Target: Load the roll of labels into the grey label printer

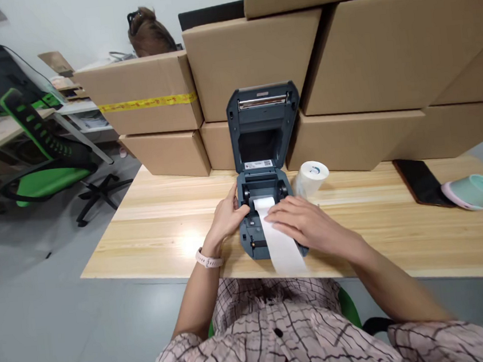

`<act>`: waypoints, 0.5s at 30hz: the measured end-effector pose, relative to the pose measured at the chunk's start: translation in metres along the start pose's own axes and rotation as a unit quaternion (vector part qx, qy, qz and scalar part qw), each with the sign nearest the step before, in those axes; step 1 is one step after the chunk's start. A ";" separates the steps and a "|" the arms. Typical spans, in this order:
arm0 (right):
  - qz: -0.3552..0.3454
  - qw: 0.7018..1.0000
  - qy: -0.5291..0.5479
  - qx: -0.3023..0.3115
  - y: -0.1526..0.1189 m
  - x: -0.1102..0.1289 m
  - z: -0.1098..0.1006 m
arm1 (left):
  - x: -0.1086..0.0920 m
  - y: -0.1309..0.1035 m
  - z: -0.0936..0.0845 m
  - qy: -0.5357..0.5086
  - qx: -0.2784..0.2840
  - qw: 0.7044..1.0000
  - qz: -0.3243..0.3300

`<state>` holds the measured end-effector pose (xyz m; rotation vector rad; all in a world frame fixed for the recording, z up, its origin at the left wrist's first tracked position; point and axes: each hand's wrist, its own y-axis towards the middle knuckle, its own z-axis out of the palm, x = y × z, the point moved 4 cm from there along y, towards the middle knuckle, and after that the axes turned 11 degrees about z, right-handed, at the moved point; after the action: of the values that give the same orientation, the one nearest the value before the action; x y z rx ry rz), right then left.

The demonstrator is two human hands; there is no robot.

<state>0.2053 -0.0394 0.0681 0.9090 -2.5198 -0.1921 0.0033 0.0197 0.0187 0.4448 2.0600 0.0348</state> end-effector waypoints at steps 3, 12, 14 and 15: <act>0.008 0.998 -0.019 -0.063 -0.023 0.015 0.005 | -0.004 -0.001 0.000 0.005 -0.004 1.000 -0.005; 0.027 0.989 -0.029 -0.144 -0.043 0.033 0.027 | -0.005 -0.001 -0.001 0.013 -0.009 1.000 -0.015; 0.033 0.989 -0.024 -0.139 -0.044 0.033 0.029 | -0.005 -0.001 -0.001 0.009 -0.009 1.000 -0.010; 0.034 0.990 -0.022 -0.135 -0.044 0.033 0.029 | -0.005 -0.001 -0.001 0.008 -0.009 1.000 -0.008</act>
<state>0.1945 -0.0953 0.0427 0.7163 -2.4826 -0.5215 0.0049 0.0174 0.0232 0.4182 2.0776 0.0465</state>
